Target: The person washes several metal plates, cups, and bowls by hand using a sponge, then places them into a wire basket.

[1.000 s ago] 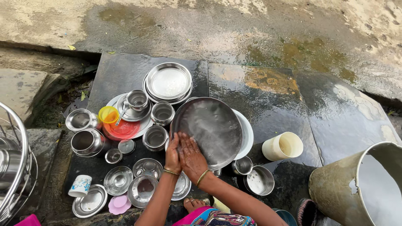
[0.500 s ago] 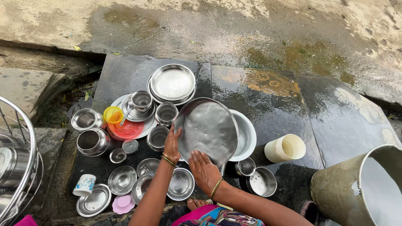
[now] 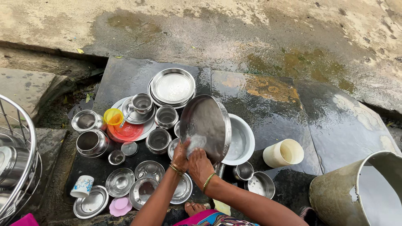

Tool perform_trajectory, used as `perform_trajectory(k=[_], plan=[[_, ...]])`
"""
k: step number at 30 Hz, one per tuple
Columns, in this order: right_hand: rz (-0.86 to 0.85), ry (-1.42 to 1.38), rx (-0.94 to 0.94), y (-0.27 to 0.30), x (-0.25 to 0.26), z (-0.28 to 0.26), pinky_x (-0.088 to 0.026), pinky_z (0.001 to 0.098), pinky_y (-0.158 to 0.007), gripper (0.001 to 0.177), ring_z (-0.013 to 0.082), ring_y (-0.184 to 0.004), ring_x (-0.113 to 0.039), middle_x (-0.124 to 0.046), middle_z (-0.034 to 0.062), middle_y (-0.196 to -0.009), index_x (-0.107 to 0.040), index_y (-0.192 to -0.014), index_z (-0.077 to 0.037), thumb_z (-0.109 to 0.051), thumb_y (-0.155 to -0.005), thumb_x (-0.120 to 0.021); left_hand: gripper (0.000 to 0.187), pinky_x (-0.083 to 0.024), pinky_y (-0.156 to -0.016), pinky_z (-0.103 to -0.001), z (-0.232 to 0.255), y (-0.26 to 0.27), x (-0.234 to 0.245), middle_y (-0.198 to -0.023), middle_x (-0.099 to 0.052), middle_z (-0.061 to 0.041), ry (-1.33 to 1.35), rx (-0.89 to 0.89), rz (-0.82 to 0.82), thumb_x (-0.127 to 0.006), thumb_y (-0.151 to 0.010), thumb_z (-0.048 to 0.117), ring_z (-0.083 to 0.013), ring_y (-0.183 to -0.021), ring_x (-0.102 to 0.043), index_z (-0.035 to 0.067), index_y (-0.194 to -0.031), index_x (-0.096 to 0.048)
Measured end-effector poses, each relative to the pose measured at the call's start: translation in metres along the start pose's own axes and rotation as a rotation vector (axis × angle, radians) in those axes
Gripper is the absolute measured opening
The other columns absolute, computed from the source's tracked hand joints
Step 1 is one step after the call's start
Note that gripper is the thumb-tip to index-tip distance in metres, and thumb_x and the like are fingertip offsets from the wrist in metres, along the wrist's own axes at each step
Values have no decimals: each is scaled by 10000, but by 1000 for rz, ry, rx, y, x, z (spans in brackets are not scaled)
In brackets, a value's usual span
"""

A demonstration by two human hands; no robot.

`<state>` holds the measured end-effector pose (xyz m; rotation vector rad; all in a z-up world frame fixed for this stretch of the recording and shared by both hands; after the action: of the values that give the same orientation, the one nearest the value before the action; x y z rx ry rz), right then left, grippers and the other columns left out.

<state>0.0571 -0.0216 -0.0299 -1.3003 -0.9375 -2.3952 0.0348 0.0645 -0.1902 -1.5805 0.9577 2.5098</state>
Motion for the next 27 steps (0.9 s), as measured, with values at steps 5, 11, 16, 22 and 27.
perform_trajectory(k=[5, 11, 16, 22, 27], plan=[[79, -508, 232, 52, 60, 46, -374, 441, -1161, 184, 273, -1139, -650, -721, 113, -1083, -639, -1113, -92, -91, -948, -557, 516, -573, -920, -426, 85, 13, -23, -1196, -659, -88, -202, 15, -205, -527, -938, 423, -221, -1081, -654, 113, -1349, -547], [338, -1636, -80, 38, 24, 182, -519, 359, -896, 448, 204, -913, -613, -638, 42, -966, -646, -1122, -121, -53, -682, -698, 625, -581, -936, -426, 101, 53, -60, -1223, -683, -117, -10, -102, -257, -497, -932, 554, -235, -1108, -674, 75, -1326, -576], [857, -2592, -160, -10, -118, 187, -443, 361, -1063, 465, 189, -1139, -569, -638, 34, -1182, -637, -1271, -127, -162, -814, -715, 747, -592, -932, -412, 128, 57, -66, -1183, -724, -135, -207, -304, -46, -484, -900, 675, -220, -1094, -698, 33, -1244, -650], [675, -2843, -1275, -14, -306, 138, -535, 444, -866, 378, 190, -982, -616, -666, 43, -1082, -668, -1172, -120, -418, -942, -627, 721, -327, -553, -318, 192, 54, -116, -638, -349, 17, -988, -513, 90, -559, -927, 742, -101, -628, -324, 90, -630, -480], [709, -2925, -1400, -32, -319, 142, -562, 375, -747, 252, 203, -813, -627, -652, 91, -927, -634, -1000, -69, -304, -1016, -545, 763, -297, -528, -336, 203, 46, -156, -580, -331, 35, -1328, -297, 30, -553, -894, 770, -105, -548, -309, 51, -649, -474]])
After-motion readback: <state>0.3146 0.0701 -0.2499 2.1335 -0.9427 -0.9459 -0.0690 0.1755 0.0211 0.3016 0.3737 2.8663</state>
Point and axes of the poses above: each hand's wrist, its own y-axis away from the middle knuckle, its own x-axis out of the back of the hand, z = x × y, the point moved 8 cm from there along -y, towards the middle knuckle
